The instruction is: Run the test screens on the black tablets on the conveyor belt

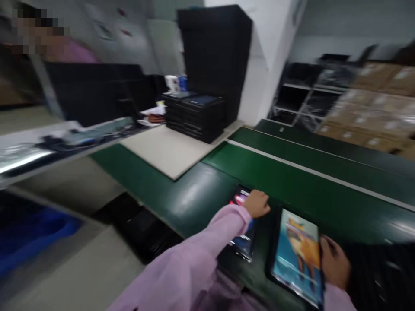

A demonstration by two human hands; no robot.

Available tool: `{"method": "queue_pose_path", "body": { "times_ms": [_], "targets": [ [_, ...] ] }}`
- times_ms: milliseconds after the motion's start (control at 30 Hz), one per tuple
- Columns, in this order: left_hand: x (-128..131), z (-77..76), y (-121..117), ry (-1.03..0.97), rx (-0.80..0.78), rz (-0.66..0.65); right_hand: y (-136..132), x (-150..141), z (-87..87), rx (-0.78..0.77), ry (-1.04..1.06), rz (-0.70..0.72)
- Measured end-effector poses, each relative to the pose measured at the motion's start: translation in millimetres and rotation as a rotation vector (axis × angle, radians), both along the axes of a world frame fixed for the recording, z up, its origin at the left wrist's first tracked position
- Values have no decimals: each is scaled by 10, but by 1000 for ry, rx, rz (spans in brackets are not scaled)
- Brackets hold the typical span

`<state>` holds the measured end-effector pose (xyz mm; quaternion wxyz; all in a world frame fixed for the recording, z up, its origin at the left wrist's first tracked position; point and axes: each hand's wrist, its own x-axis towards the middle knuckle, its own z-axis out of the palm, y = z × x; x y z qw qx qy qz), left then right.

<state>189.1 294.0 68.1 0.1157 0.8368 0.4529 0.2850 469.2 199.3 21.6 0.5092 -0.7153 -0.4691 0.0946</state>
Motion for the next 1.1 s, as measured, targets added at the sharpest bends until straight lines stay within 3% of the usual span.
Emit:
{"method": "queue_pose_path", "body": {
  "times_ms": [67,167,300,367,467,567,633,700,800,933,1000,1100],
  "targets": [
    [-6,10,56,-96,-37,-34,-267,242,72,-4,101,-74],
    [-154,92,128,-210,-103,-4,-318,254,138,9,241,-73],
    [-833,118,23,-298,-166,151,-408,184,143,-17,376,0],
    [-1268,7,-225,-371,-253,200,-665,199,83,-57,440,68],
    [-1765,-269,-833,-403,-431,209,-1231,222,-80,-165,406,167],
    [-1923,-505,-1406,-411,-548,114,-1684,189,-213,-256,310,204],
    [-1860,-583,-1556,-407,-540,126,-1756,151,-227,-291,272,179],
    [-1719,-604,-1457,-404,-478,197,-1622,126,-189,-304,264,128],
    [-1472,-574,-983,-448,-378,294,-1210,135,-109,-233,296,46],
    [-1277,-512,-406,-704,-424,381,-828,194,-94,-50,397,-43],
    [-1262,-503,-330,-779,-442,384,-808,217,-123,-28,406,-77],
    [-1293,-493,-415,-741,-422,335,-874,229,-149,-38,369,-97]
  ]
}}
